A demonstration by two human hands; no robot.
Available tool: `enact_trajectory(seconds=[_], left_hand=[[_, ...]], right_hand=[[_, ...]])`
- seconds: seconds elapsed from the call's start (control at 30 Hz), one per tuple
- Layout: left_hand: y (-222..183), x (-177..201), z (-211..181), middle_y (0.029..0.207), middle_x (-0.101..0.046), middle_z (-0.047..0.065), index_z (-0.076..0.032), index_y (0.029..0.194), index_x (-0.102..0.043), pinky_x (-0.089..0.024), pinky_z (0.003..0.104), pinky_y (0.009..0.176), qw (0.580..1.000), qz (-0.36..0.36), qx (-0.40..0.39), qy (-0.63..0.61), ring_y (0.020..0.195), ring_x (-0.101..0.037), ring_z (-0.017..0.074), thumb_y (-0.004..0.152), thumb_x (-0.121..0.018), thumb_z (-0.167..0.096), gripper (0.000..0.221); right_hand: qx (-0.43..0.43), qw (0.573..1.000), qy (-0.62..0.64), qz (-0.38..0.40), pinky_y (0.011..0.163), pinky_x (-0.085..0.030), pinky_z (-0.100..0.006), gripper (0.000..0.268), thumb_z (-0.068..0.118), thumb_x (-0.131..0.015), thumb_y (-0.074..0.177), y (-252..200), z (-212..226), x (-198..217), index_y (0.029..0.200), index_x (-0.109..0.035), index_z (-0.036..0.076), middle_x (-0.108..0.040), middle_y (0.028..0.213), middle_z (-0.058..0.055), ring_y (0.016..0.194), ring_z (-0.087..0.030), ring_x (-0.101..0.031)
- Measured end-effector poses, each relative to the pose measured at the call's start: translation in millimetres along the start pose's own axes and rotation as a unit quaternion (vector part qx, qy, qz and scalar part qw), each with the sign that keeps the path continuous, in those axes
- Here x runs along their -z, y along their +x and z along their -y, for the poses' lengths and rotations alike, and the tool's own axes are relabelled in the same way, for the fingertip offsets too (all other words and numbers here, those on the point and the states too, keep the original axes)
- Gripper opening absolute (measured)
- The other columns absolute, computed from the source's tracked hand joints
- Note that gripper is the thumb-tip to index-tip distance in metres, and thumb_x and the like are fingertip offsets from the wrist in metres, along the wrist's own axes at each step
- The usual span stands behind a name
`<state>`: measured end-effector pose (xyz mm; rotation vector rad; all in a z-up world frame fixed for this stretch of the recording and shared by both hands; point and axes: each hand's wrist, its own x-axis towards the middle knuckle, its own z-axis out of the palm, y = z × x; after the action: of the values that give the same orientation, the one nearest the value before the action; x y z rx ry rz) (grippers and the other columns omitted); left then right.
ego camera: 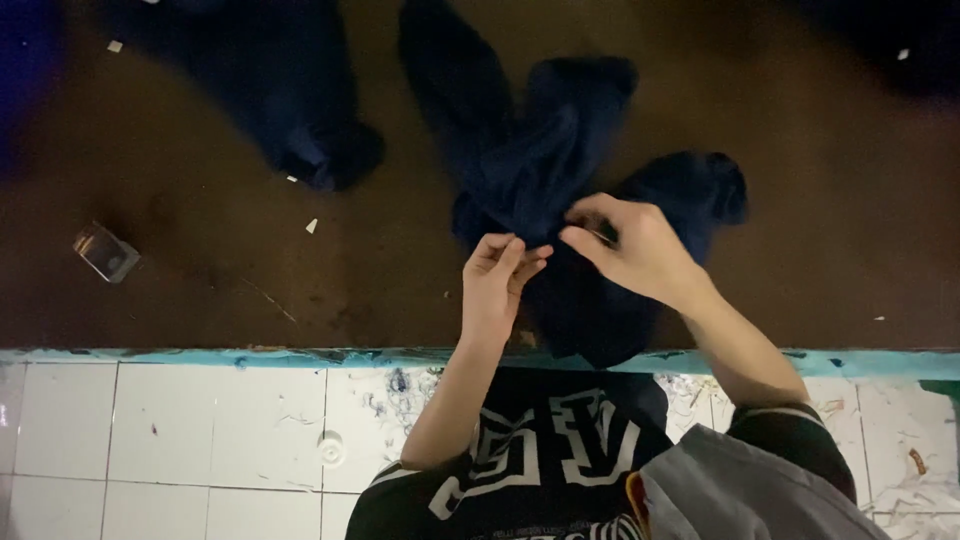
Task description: Trimming loose threads from a dark blue garment using small snips as part of a quality control process.
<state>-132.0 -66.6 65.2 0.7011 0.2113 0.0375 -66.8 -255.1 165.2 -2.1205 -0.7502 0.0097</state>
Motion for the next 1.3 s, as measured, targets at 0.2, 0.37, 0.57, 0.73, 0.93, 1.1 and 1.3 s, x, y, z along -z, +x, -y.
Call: enact_trajectory(seconds=[0.2,0.37,0.57,0.73,0.93,1.1,1.3], left_hand=[[-18.0,-17.6,-11.4,0.089,-0.069,0.018,-0.002,0.091,-0.056,-0.065,0.05,0.088,0.993,0.015,-0.054,0.101,0.105,-0.072,0.0427,0.102,-0.064,-0.006,0.015],[-22.1,-25.2,-12.4,0.089,-0.064,0.011,-0.005,0.095,-0.056,-0.062,0.054,0.094,0.995,0.027,-0.049,0.078,0.112,-0.069,0.0414,0.105,-0.06,-0.012,0.013],[-26.4,-38.0,-16.4,0.097,-0.063,0.011,-0.009,0.101,-0.053,-0.056,0.058,0.101,0.995,0.037,-0.054,0.069,0.122,-0.063,0.0451,0.107,-0.058,-0.019,0.013],[-33.0,-46.4,-16.8,0.097,-0.061,0.012,-0.009,0.103,-0.049,-0.054,0.059,0.103,0.991,0.054,-0.082,0.091,0.124,-0.061,0.048,0.109,-0.053,-0.019,0.012],[-46.8,-68.9,-32.8,0.082,-0.048,0.005,-0.01,0.101,-0.043,-0.06,0.04,0.091,0.956,0.055,-0.132,0.258,0.094,-0.071,0.0234,0.111,-0.045,-0.021,0.015],[-37.4,-29.1,-4.7,0.084,-0.048,0.005,-0.008,0.1,-0.046,-0.054,0.037,0.081,0.936,0.053,-0.163,0.307,0.09,-0.067,0.0218,0.112,-0.047,-0.016,0.014],[-37.7,-12.0,-8.6,0.084,-0.055,0.007,-0.01,0.101,-0.051,-0.05,0.032,0.079,0.926,0.046,-0.142,0.348,0.077,-0.056,0.0095,0.113,-0.048,-0.018,0.015]], right_hand=[[0.005,0.996,0.091,-0.009,0.051,-0.047,-0.026,0.016,0.015,-0.067,0.099,10.6,-14.5,-34.4,0.084,-0.065,0.008,-0.059,0.062,-0.004,0.054,-0.015,-0.058],[0.024,0.996,-0.022,-0.077,0.055,-0.052,-0.03,0.016,0.018,-0.077,0.094,-4.2,-4.3,-25.4,0.094,-0.065,0.007,-0.064,0.072,-0.007,0.061,-0.021,-0.065],[0.086,0.972,-0.19,-0.111,0.063,-0.06,-0.03,0.035,0.012,-0.081,0.085,-34.1,21.4,-9.6,0.113,-0.063,0.005,-0.061,0.092,-0.008,0.07,-0.025,-0.071],[0.128,0.948,-0.278,-0.088,0.055,-0.056,-0.022,0.026,0.015,-0.076,0.088,-52.3,17.7,-20.5,0.112,-0.069,0.005,-0.055,0.077,-0.004,0.055,-0.015,-0.063],[0.158,0.926,-0.339,-0.051,0.046,-0.046,-0.017,0.015,0.01,-0.065,0.091,-44.1,25.9,-26.0,0.106,-0.068,0.007,-0.048,0.068,0.002,0.044,-0.008,-0.049],[0.175,0.915,-0.363,-0.03,0.041,-0.042,-0.018,0.012,0.01,-0.066,0.091,-41.8,18.1,-32.6,0.102,-0.068,0.008,-0.048,0.065,0.004,0.042,-0.008,-0.05],[0.18,0.907,-0.38,-0.024,0.045,-0.042,-0.015,0.006,0.007,-0.062,0.092,-40.8,23.6,-31.6,0.095,-0.067,0.008,-0.049,0.064,0.002,0.045,-0.01,-0.052]])
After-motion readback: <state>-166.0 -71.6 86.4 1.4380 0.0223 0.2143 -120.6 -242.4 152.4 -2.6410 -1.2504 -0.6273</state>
